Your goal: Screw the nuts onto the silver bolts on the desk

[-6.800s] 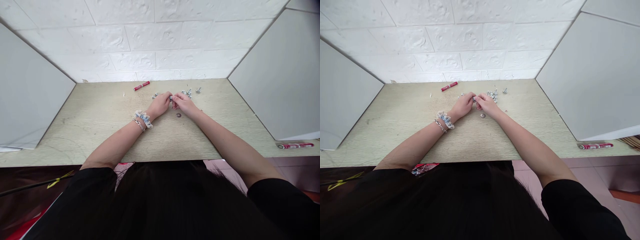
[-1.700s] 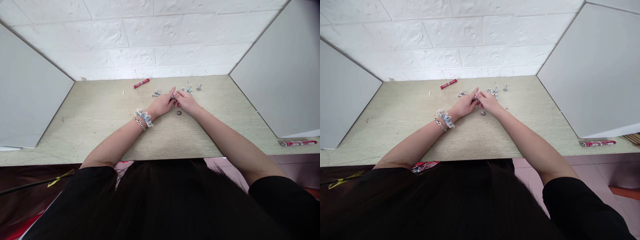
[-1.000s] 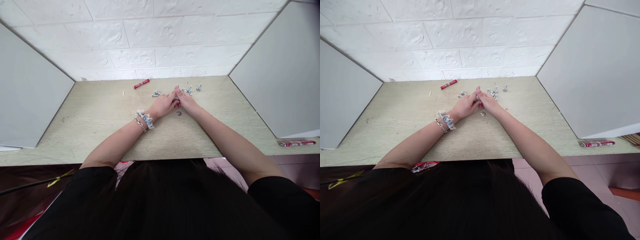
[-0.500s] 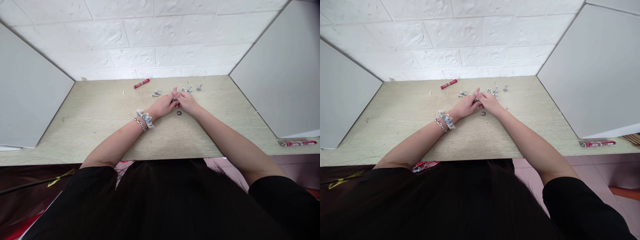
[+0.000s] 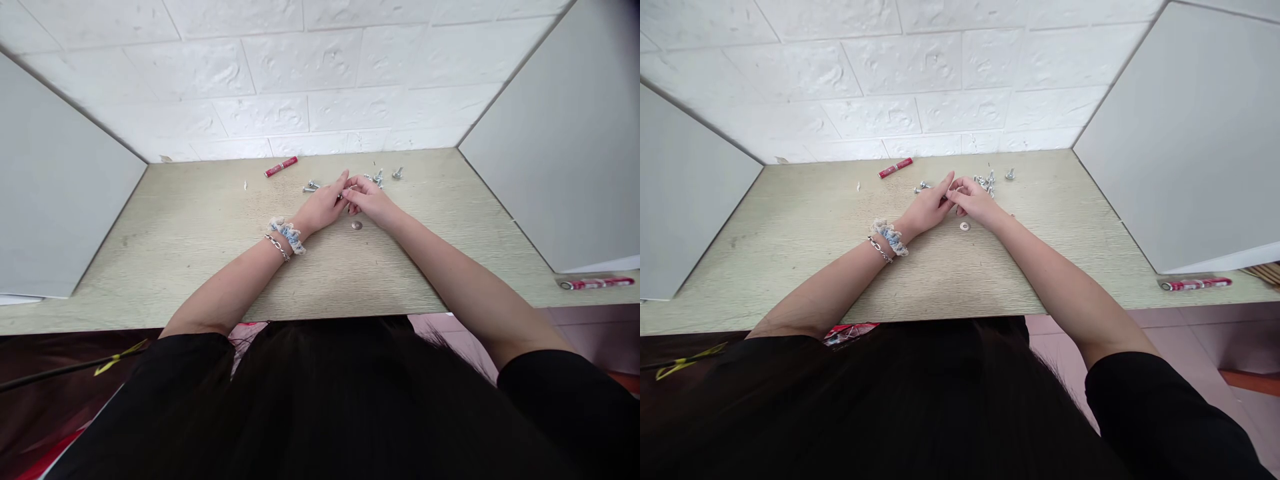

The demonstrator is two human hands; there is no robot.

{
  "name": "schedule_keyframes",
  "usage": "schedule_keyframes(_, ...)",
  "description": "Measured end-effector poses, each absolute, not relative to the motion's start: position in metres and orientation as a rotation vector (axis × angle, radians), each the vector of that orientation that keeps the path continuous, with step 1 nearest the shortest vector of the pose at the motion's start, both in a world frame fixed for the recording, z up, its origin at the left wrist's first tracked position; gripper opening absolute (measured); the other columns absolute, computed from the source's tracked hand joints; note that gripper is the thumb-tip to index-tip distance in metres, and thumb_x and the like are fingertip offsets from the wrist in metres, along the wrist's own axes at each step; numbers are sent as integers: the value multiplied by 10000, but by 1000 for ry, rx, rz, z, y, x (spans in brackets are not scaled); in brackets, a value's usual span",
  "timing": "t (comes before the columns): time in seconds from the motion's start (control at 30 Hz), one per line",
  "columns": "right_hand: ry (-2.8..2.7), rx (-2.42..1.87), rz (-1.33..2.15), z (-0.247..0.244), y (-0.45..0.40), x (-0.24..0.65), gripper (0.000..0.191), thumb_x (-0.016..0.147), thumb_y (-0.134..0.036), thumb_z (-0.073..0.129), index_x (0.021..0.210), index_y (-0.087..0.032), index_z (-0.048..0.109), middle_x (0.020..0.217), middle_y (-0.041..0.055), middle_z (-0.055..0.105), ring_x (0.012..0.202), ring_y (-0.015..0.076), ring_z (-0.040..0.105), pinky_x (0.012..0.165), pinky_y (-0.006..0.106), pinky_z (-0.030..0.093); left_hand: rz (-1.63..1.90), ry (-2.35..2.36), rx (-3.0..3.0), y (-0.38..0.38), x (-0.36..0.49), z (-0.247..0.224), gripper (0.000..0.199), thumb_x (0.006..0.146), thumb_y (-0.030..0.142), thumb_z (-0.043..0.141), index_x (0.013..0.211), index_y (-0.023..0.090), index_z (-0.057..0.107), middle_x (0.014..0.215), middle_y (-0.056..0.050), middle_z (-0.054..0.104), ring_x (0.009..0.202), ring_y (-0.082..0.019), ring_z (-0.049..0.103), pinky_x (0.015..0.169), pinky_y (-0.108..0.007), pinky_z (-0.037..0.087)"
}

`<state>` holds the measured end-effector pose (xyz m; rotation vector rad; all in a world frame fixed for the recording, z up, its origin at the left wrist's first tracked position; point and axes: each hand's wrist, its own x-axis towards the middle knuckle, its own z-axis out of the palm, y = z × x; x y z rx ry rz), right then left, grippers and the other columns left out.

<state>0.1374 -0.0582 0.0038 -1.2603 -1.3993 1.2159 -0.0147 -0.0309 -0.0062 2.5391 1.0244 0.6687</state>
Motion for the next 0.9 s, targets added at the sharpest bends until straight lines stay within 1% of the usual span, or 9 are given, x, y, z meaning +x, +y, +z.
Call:
schedule_keyframes(0.13,-1383,-1221,1236,-4,-54,139,518,750,-723,545,781,-209,486,594,-36,506,491,85,497,504,240,426,671,1015,2588,-35,-15,-2,614,968,257,413,1527,108,209,1104,-111,681,1018,-192,624,898,-308,456)
schedule_keyframes(0.2,-1412,-1213,1230,-7,-52,140,614,706,-817,448,749,-207,495,584,-19,492,509,99,505,509,251,429,680,996,2613,-38,-15,0,624,959,238,428,1532,135,205,1108,-100,680,1021,-190,623,895,-304,458)
schedule_keyframes(0.27,-1456,-1237,1189,-9,-52,139,673,684,-860,370,699,-201,505,564,-3,480,524,111,509,511,260,427,692,982,2624,-40,-14,1,623,957,231,427,1534,152,205,1116,-92,679,1024,-186,624,892,-295,460)
schedule_keyframes(0.37,-1521,-1275,1110,-7,-54,137,716,674,-883,300,613,-197,494,518,11,461,521,119,498,513,268,420,701,980,2624,-42,-14,3,621,961,241,420,1533,131,205,1107,-98,681,1019,-182,625,886,-280,462)
schedule_keyframes(0.47,-1566,-1263,1053,-5,-58,135,720,655,-893,313,581,-197,479,512,10,468,507,113,478,520,272,414,701,995,2617,-41,-14,2,622,963,249,415,1534,129,200,1076,-92,692,998,-177,626,868,-274,464)
schedule_keyframes(0.57,-1584,-1244,973,-3,-62,134,698,656,-888,358,611,-201,473,537,-5,480,506,105,463,531,270,401,716,1010,2601,-40,-14,0,609,964,252,400,1533,145,212,1043,-77,698,973,-171,629,862,-281,465)
schedule_keyframes(0.7,-1617,-1241,889,-3,-65,134,611,771,-803,397,645,-208,460,544,-18,466,522,108,461,568,277,394,713,1022,2591,-38,-15,-1,603,965,260,392,1529,131,222,1031,-75,698,953,-166,629,847,-271,460)
schedule_keyframes(0.8,-1581,-1244,936,-3,-66,134,427,904,-561,461,653,-217,415,554,-24,455,533,114,469,574,278,395,684,1037,2593,-37,-15,0,607,964,256,391,1524,95,222,1038,-91,692,958,-172,627,842,-272,458)
schedule_keyframes(0.9,-1514,-1250,1018,-2,-65,133,251,909,-326,479,694,-224,398,579,-34,450,536,114,470,566,271,400,681,1010,2612,-37,-15,-1,613,960,246,396,1526,100,215,1075,-99,683,987,-178,621,855,-278,458)
